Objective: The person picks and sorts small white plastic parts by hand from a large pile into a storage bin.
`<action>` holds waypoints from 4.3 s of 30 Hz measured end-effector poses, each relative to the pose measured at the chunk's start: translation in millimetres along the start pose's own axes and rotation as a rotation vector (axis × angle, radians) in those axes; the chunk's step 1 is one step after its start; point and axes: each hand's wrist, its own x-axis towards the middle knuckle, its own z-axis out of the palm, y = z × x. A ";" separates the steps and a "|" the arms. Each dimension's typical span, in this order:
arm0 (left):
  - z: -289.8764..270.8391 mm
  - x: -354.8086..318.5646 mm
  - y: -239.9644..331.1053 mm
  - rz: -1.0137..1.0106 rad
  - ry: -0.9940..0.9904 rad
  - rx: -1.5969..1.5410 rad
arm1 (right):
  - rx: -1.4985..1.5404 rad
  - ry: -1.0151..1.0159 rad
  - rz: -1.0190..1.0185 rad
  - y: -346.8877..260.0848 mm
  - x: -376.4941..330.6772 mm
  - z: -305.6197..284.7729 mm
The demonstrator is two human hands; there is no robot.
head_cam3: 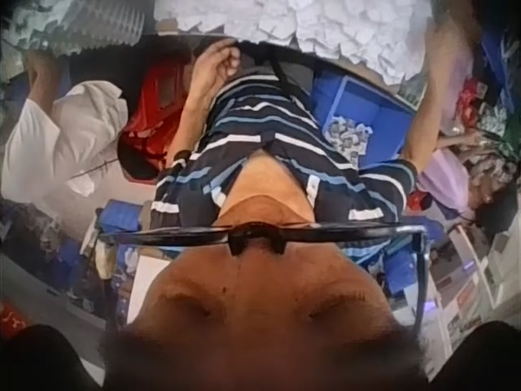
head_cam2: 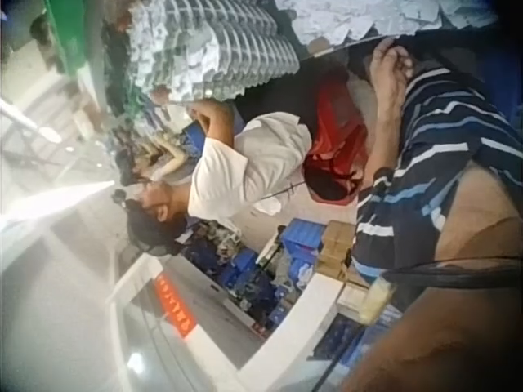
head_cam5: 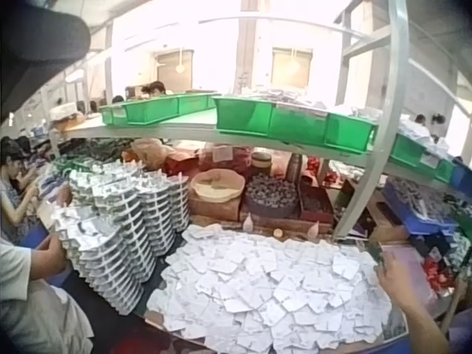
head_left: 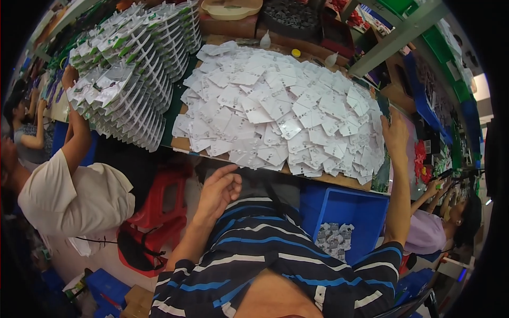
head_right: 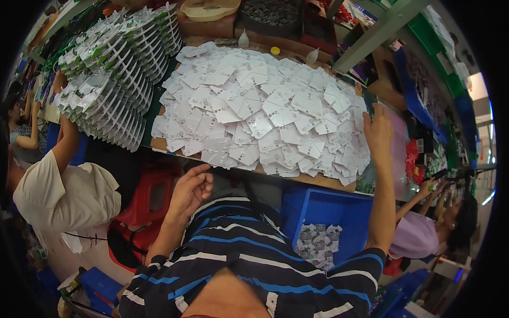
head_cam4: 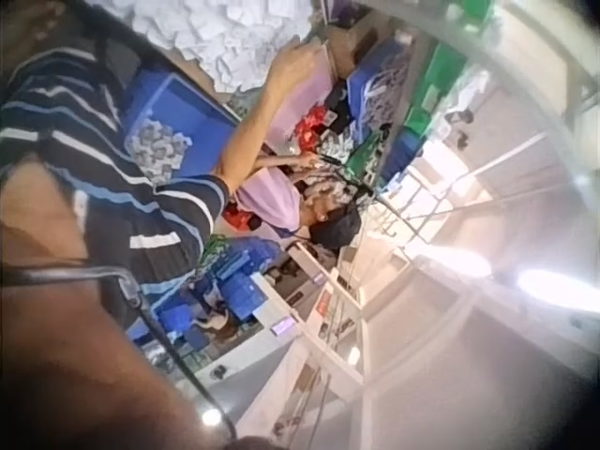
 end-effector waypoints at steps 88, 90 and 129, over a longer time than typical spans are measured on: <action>51.0 4.7 41.8 -0.194 -0.551 0.386 | 0.274 -0.293 -0.283 -141.8 201.8 180.3; 47.1 9.1 44.2 -0.187 -0.559 0.378 | 0.281 -0.322 -0.278 -147.7 205.2 186.8; 43.7 -8.4 29.2 -0.208 -0.617 0.387 | 0.636 -0.274 -0.566 -199.2 105.4 27.1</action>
